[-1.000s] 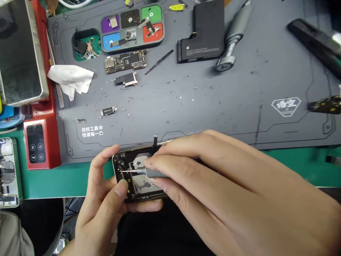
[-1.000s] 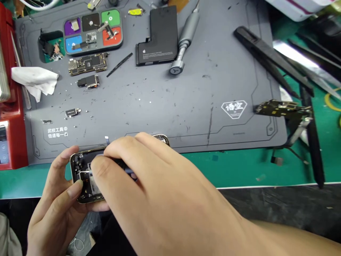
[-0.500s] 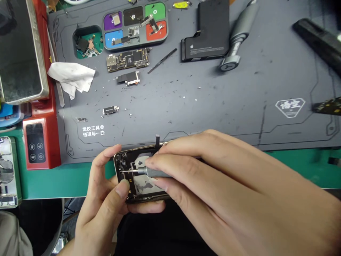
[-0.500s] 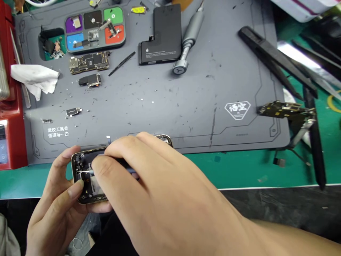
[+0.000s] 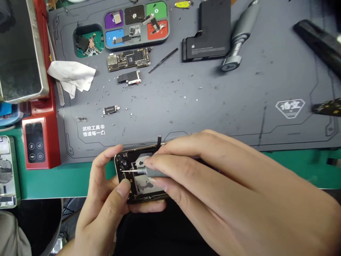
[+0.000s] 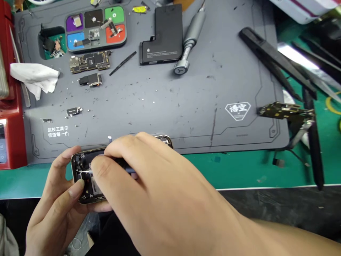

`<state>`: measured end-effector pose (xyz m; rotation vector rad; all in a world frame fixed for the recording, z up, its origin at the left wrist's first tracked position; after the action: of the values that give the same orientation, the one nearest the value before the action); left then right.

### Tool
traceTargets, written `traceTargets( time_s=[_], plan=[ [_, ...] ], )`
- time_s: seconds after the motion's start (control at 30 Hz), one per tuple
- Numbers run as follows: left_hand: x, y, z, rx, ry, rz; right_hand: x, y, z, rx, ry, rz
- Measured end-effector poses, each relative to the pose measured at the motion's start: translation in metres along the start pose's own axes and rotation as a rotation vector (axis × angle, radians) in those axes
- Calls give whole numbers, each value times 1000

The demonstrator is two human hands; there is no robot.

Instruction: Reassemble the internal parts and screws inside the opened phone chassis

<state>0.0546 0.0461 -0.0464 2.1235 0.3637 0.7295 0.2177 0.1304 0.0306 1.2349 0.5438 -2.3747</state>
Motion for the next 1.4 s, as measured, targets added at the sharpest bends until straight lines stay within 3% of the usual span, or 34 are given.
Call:
traceTargets(
  time_s=[0.13, 0.2, 0.37, 0.6, 0.8, 1.0, 1.13, 1.3, 1.4],
  plan=[
    [7, -2, 1, 9, 38, 56, 2, -2, -1, 11, 27, 1],
    [6, -2, 1, 15, 34, 40, 4, 0, 1, 16, 39, 32],
    [4, -1, 2, 24, 30, 8, -4, 8, 2, 35, 55, -33],
    [8, -6, 1, 53, -15, 138, 0, -1, 9, -87, 124, 20],
    [5, -7, 4, 24, 2, 121, -1, 1, 10, -128, 110, 46],
    [16, -9, 4, 44, 17, 279, 2, -1, 11, -134, 143, 59],
    [12, -11, 4, 26, 16, 237, 2, -1, 14, -156, 185, 29],
    [18, -11, 3, 46, 15, 299, 0, 0, 12, -146, 128, 17],
    [15, -10, 4, 25, 37, 243, 0, -3, 13, -153, 167, 26]
  ],
)
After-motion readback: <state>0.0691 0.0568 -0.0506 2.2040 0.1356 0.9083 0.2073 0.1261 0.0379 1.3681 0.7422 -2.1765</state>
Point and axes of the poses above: each hand's wrist, its own y-axis away from the middle knuckle, its own x-axis out of the palm, z = x × y, the point moved 9 cm from there along -y, towards the middle knuckle, and after that the axes turned 8 degrees about y, right-handed, at the moved point
